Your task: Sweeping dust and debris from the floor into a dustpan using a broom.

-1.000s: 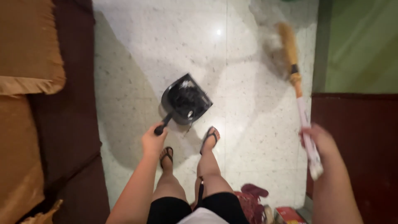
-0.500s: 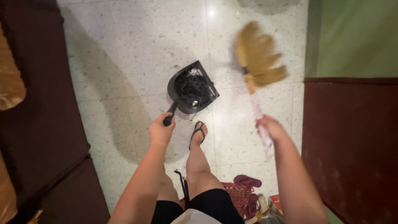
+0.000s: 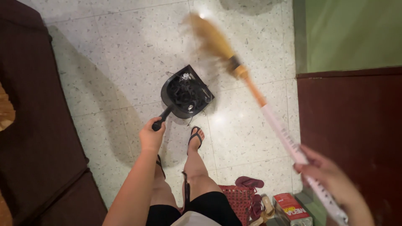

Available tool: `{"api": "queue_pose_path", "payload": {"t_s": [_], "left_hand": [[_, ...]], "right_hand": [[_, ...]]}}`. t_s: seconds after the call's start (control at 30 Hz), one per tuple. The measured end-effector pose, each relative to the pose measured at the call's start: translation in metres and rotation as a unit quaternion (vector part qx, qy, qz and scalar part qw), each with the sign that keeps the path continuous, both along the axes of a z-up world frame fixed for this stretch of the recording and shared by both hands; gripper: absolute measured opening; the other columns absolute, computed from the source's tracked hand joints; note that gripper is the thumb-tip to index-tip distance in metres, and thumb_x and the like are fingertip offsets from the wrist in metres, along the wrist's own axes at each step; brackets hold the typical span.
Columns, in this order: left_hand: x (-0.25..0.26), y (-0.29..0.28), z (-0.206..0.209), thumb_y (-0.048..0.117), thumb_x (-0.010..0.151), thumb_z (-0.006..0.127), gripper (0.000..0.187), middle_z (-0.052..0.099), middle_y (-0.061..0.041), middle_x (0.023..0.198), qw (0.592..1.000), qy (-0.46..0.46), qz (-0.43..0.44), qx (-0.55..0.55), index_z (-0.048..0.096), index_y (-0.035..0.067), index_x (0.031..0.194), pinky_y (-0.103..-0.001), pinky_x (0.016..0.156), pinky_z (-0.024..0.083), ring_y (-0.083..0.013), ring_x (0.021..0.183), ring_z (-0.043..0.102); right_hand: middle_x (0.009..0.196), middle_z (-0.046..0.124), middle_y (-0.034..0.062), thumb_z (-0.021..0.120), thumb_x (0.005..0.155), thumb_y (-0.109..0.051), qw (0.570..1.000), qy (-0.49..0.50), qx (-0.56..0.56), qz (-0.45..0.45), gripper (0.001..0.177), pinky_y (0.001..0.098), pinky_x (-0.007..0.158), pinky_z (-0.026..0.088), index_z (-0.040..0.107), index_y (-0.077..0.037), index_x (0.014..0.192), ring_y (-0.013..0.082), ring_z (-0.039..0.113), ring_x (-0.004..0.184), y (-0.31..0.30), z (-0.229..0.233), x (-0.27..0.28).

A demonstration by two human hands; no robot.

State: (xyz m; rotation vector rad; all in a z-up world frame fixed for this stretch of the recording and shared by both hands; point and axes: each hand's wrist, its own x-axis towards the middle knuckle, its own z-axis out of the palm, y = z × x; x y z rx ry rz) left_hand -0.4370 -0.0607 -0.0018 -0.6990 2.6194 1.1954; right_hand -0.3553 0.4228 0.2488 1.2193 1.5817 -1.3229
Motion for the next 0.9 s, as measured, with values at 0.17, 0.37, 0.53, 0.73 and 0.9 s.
{"api": "queue_pose_path", "payload": {"t_s": [0.17,0.37,0.53,0.73,0.9], "left_hand": [[-0.002,-0.001,0.001,0.023,0.081,0.082,0.028,0.075,-0.013,0.087,1.0,-0.006,0.018,0.01,0.077,0.015,0.107,-0.034,0.076,0.057,-0.0219,0.078,0.073],[-0.007,-0.003,0.008,0.023,0.081,0.083,0.029,0.075,-0.012,0.087,0.998,-0.016,0.055,-0.006,0.077,0.016,0.108,-0.033,0.075,0.056,-0.0196,0.076,0.071],[-0.012,-0.01,0.016,0.023,0.082,0.081,0.03,0.074,-0.01,0.085,0.997,-0.039,0.061,0.014,0.076,0.015,0.11,-0.032,0.071,0.056,-0.0179,0.073,0.069],[-0.018,-0.018,0.013,0.022,0.081,0.082,0.028,0.074,-0.011,0.083,0.997,-0.04,0.06,0.009,0.077,0.016,0.108,-0.033,0.072,0.056,-0.0189,0.073,0.069],[-0.023,-0.025,0.012,0.021,0.081,0.081,0.029,0.074,-0.013,0.084,0.997,-0.063,0.052,0.01,0.077,0.017,0.109,-0.034,0.073,0.056,-0.0214,0.074,0.071]], "right_hand": [[0.08,0.067,0.0062,0.066,0.084,-0.01,0.99,0.132,0.041,0.003,0.066,0.0261,0.048,0.046,0.056,-0.013,0.149,0.0133,0.058,0.057,0.044,-0.052,-0.054],[0.084,0.066,0.0041,0.064,0.095,-0.017,0.982,0.168,0.081,0.009,0.034,0.0294,0.056,0.048,0.064,-0.007,0.127,0.0142,0.06,0.066,0.076,-0.175,-0.166],[0.081,0.064,0.0057,0.064,0.096,-0.024,0.989,0.147,0.014,0.007,0.02,0.0372,0.054,0.048,0.062,-0.006,0.105,0.0186,0.06,0.065,0.052,-0.267,-0.217],[0.079,0.067,0.0087,0.068,0.089,-0.017,0.983,0.142,-0.039,0.107,0.02,0.0373,0.06,0.053,0.066,-0.001,0.102,0.0214,0.063,0.063,-0.03,-0.307,-0.179],[0.084,0.071,0.0055,0.07,0.082,-0.017,0.976,0.066,-0.022,0.208,0.058,0.0309,0.061,0.053,0.061,-0.006,0.138,0.0163,0.063,0.068,-0.081,-0.203,-0.119]]}}
